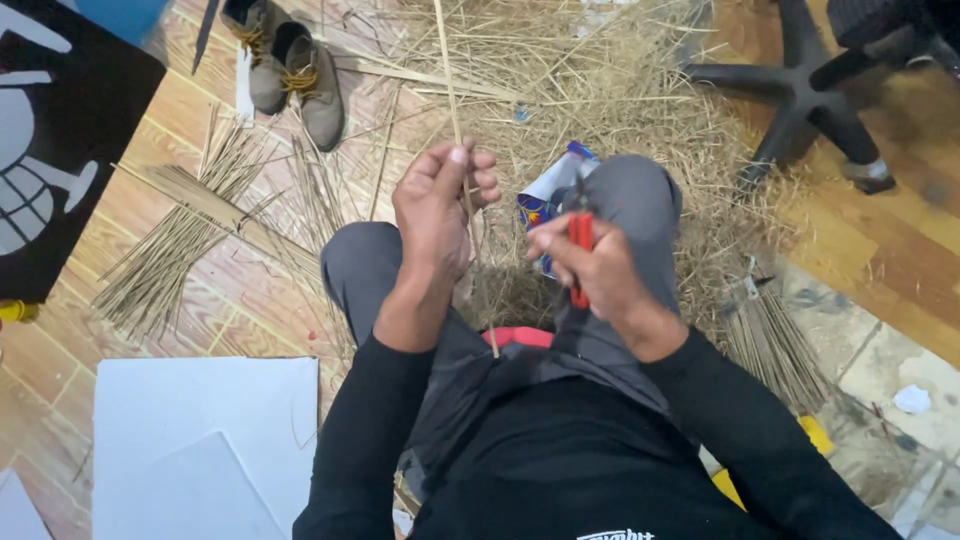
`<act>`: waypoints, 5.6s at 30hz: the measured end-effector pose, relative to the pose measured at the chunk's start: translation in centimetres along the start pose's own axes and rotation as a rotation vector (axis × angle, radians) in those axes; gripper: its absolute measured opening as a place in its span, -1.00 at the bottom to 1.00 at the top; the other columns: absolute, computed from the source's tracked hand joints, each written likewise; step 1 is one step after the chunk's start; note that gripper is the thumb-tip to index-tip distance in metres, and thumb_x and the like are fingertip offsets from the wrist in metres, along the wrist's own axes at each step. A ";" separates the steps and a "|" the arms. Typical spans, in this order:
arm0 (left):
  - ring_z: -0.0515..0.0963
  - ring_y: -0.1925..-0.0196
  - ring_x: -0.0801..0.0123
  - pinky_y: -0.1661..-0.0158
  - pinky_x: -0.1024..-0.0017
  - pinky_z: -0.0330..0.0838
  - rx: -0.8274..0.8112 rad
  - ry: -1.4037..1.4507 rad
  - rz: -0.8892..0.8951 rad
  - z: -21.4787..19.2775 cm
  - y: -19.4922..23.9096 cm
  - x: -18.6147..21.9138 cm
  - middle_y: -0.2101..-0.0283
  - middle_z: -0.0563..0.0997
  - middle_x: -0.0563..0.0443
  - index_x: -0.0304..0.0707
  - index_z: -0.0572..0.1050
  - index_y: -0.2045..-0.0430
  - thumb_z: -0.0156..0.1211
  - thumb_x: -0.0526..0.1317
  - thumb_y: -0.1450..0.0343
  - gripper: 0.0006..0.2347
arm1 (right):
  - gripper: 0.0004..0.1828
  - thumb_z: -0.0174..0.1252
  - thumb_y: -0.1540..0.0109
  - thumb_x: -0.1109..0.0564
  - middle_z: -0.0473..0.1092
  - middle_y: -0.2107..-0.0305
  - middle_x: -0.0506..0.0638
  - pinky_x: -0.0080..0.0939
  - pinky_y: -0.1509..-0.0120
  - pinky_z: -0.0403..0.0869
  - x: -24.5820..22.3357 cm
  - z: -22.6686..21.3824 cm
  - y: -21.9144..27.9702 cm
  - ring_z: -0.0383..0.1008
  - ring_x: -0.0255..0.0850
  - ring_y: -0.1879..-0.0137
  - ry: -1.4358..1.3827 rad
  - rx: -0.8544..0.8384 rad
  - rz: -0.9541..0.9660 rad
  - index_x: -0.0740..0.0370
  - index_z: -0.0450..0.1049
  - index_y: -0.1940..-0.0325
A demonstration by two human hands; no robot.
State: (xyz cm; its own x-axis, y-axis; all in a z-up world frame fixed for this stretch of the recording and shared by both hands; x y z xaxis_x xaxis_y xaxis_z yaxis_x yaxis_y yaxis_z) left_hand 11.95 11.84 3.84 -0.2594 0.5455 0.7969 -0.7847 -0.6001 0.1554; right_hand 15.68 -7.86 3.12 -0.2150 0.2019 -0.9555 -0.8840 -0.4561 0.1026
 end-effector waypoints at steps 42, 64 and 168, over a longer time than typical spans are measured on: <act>0.51 0.67 0.47 0.67 0.56 0.46 0.039 -0.230 -0.199 -0.8 5.4 -6.4 0.59 0.60 -0.12 -0.39 0.63 0.26 0.28 -0.31 -0.44 -0.88 | -0.71 0.29 -0.23 0.02 0.47 0.48 0.12 -0.11 0.32 0.45 3.0 -2.3 4.1 0.51 -0.10 0.42 0.527 -0.113 -0.022 0.17 0.52 0.02; 0.47 0.72 0.53 0.77 0.69 0.30 -0.169 -0.403 -0.376 1.5 8.1 -14.5 0.61 0.60 -0.12 -0.47 0.61 0.24 0.13 -0.33 -0.47 -0.85 | -0.69 0.12 -0.38 -0.13 0.39 0.22 -0.15 0.00 0.24 0.55 -3.8 -6.3 4.4 0.55 -0.03 0.25 1.559 -0.078 -0.734 -0.19 0.53 -0.19; 0.34 0.62 0.60 0.58 0.67 0.23 -0.032 -0.586 -0.050 -4.3 -4.1 -7.8 0.55 0.52 0.06 -0.42 0.61 0.18 0.16 -0.33 -0.51 -0.86 | -0.69 0.23 -0.15 0.12 0.01 -0.55 -0.16 -0.21 0.46 0.51 -11.6 -29.4 -23.2 0.50 -0.22 0.50 2.474 0.651 -0.780 -0.11 0.51 0.02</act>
State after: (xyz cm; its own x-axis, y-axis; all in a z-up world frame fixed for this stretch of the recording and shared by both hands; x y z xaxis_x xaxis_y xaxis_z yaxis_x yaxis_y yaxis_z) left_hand 14.72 12.58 -5.53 0.1256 0.1526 0.9803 -0.8070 -0.5590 0.1904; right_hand 50.89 -25.11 3.65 0.1354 -0.7696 0.6240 -0.5961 -0.5663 -0.5691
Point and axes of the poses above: each hand's wrist, its own y-axis away from the middle knuckle, its own z-axis out of the palm, x = y × z, the point moved 8 cm from there along -y, towards the middle knuckle
